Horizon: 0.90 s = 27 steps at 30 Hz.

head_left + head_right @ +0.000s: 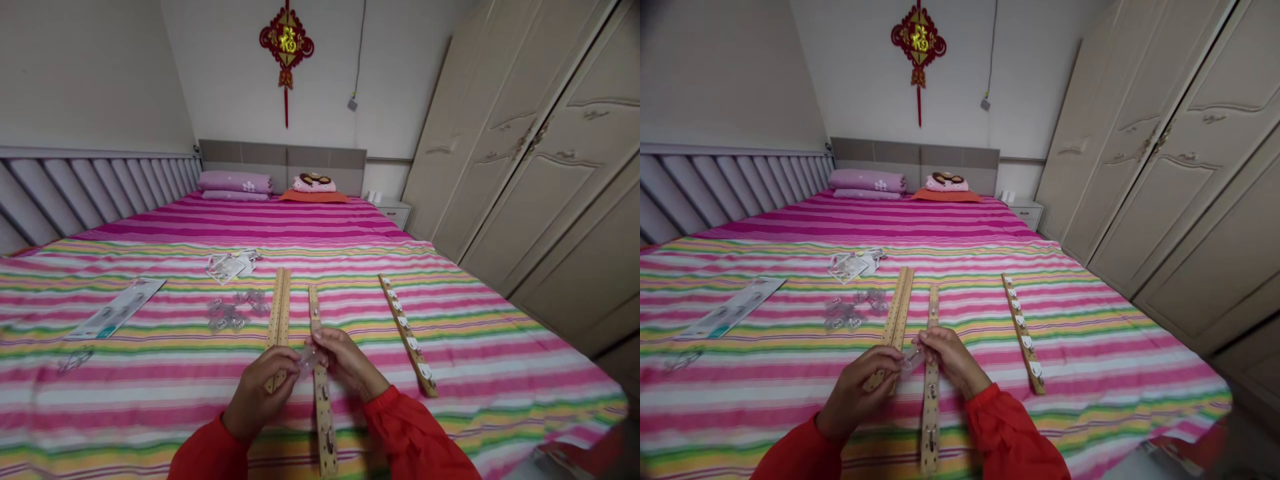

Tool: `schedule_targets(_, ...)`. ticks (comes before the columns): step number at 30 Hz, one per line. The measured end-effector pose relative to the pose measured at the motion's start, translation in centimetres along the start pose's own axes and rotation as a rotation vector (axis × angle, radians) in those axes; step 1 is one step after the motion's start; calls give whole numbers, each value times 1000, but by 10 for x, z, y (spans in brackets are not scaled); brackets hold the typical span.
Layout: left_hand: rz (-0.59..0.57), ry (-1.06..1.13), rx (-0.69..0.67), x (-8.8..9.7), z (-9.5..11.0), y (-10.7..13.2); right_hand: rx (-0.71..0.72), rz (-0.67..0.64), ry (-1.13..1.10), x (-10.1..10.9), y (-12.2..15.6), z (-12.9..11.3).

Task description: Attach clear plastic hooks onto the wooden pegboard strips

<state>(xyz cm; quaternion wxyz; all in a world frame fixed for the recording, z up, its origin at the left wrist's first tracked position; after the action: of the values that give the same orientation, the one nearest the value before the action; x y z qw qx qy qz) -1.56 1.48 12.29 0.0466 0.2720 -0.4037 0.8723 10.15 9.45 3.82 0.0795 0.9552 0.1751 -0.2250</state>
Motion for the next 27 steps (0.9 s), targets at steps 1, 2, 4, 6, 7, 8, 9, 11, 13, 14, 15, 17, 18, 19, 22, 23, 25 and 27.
schedule_targets(1,-11,18,17,-1,-2,0,-9,-24,3,-2,2,-1)
schedule_targets(2,-12,38,41,-1,-5,1,-17,-47,8,-4,4,-1)
schedule_targets(4,4,95,108,-1,-15,2,-28,-78,16,-6,7,-3)
schedule_targets(6,36,185,204,-2,-28,5,-40,-92,16,-7,10,-2)
schedule_targets(7,57,240,265,-3,-36,7,-48,-94,16,-8,10,-2)
schedule_targets(8,80,299,336,-4,-45,10,-53,-89,16,-7,10,-1)
schedule_targets(9,108,360,420,-6,-55,14,-56,-75,17,-6,10,1)
schedule_targets(11,167,494,612,-13,-74,25,-48,-23,32,-2,8,4)
schedule_targets(13,229,637,801,-23,-90,39,-25,62,55,7,5,7)
schedule_targets(14,259,700,880,-29,-95,45,-8,107,70,12,4,8)
schedule_targets(15,282,747,947,-36,-100,51,16,149,89,15,3,8)
schedule_targets(17,303,797,1043,-47,-104,59,85,202,141,19,2,5)
schedule_targets(18,299,811,1074,-53,-105,61,128,213,176,17,3,2)
schedule_targets(19,291,826,1100,-59,-105,63,172,220,216,15,5,-2)
schedule_targets(22,294,895,1172,-71,-105,66,281,244,360,5,14,-16)
schedule_targets(23,304,924,1197,-74,-105,67,300,249,402,2,17,-19)
schedule_targets(25,323,991,1243,-78,-103,69,311,253,450,-1,20,-22)
schedule_targets(27,340,1064,1277,-81,-100,71,302,251,434,1,20,-20)
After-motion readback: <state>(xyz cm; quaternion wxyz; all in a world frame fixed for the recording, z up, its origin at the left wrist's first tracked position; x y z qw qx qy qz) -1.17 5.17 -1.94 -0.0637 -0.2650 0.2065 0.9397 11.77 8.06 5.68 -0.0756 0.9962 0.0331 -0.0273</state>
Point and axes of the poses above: each hand's wrist, its own y-axis away from the middle knuckle, its own x-axis out of the back of the hand, z = x × y, the point moved 10 cm from there along -y, towards the middle knuckle, and after that the axes turned 2 degrees about -y, right-handed, at the moved point
